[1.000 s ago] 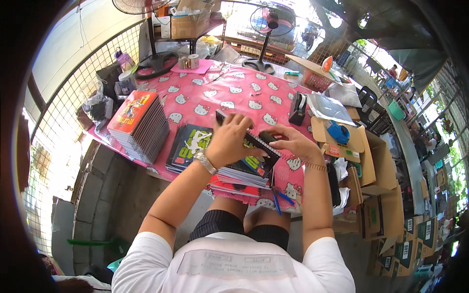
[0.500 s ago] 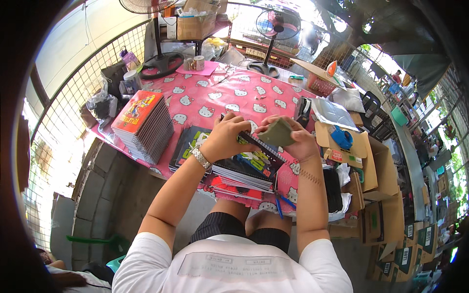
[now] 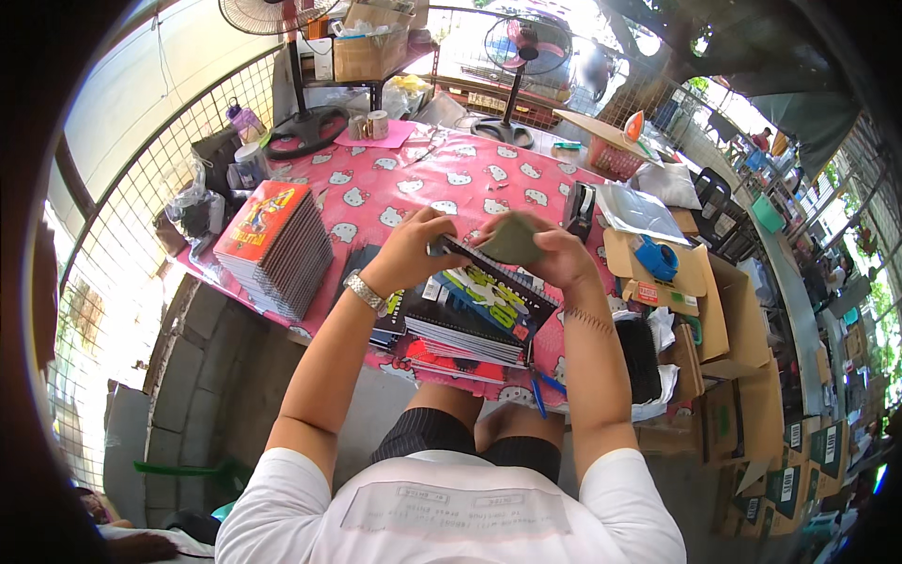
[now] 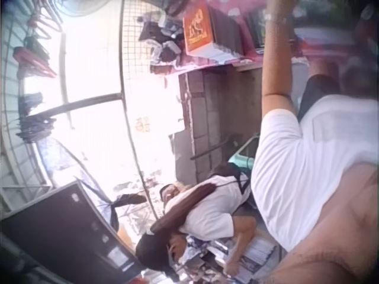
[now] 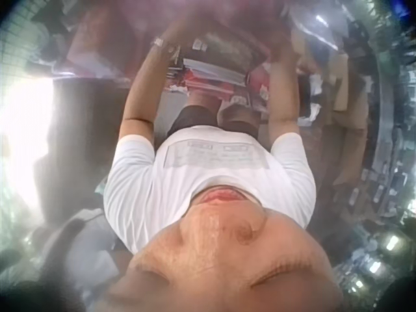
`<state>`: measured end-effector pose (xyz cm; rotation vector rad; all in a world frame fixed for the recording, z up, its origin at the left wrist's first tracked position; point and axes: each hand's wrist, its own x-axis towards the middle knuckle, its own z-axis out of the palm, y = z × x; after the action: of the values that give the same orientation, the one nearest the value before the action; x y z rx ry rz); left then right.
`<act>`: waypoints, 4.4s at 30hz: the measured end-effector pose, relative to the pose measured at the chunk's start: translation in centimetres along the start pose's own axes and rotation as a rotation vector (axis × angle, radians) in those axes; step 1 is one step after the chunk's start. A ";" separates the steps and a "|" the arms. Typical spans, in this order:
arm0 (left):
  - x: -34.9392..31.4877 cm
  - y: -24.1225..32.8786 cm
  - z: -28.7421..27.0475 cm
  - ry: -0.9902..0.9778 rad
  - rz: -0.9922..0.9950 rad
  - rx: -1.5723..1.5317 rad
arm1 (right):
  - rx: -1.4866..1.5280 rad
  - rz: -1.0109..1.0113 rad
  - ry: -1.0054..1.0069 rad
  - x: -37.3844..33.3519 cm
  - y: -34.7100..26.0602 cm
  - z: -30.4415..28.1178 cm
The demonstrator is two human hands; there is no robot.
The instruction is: The person sorts through stacks of spiral notebooks on a table, checking each one and rearranging them into different piles.
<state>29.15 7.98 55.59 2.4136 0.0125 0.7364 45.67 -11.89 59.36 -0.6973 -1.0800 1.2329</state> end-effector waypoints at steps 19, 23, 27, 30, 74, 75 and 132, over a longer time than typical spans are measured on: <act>0.8 -0.9 1.3 -0.128 -0.081 -0.555 | -0.141 0.096 0.128 0.8 0.3 -1.1; 0.3 -0.9 1.1 -0.098 -0.142 -0.521 | -0.242 0.111 0.170 0.8 1.0 -0.4; -0.4 -1.6 1.5 -0.010 -0.203 -0.551 | -0.274 0.157 0.260 -0.7 2.4 -1.6; -0.8 -1.5 2.1 0.121 -0.234 -0.591 | -0.427 0.089 0.744 -4.4 5.2 -7.0; -5.4 -3.0 2.9 0.813 -0.482 -0.790 | -0.816 -0.151 1.089 -9.0 7.7 7.4; -5.6 -3.6 1.8 0.880 -0.511 -0.919 | -0.759 -0.227 1.199 -11.2 8.5 5.5; 0.0 7.8 5.4 0.027 0.334 0.310 | -1.897 0.501 1.374 -26.4 5.0 -11.4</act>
<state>30.64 -1.33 56.41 2.7373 -0.2921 0.9774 54.82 -34.71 43.66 -2.7384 -0.4977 -0.5501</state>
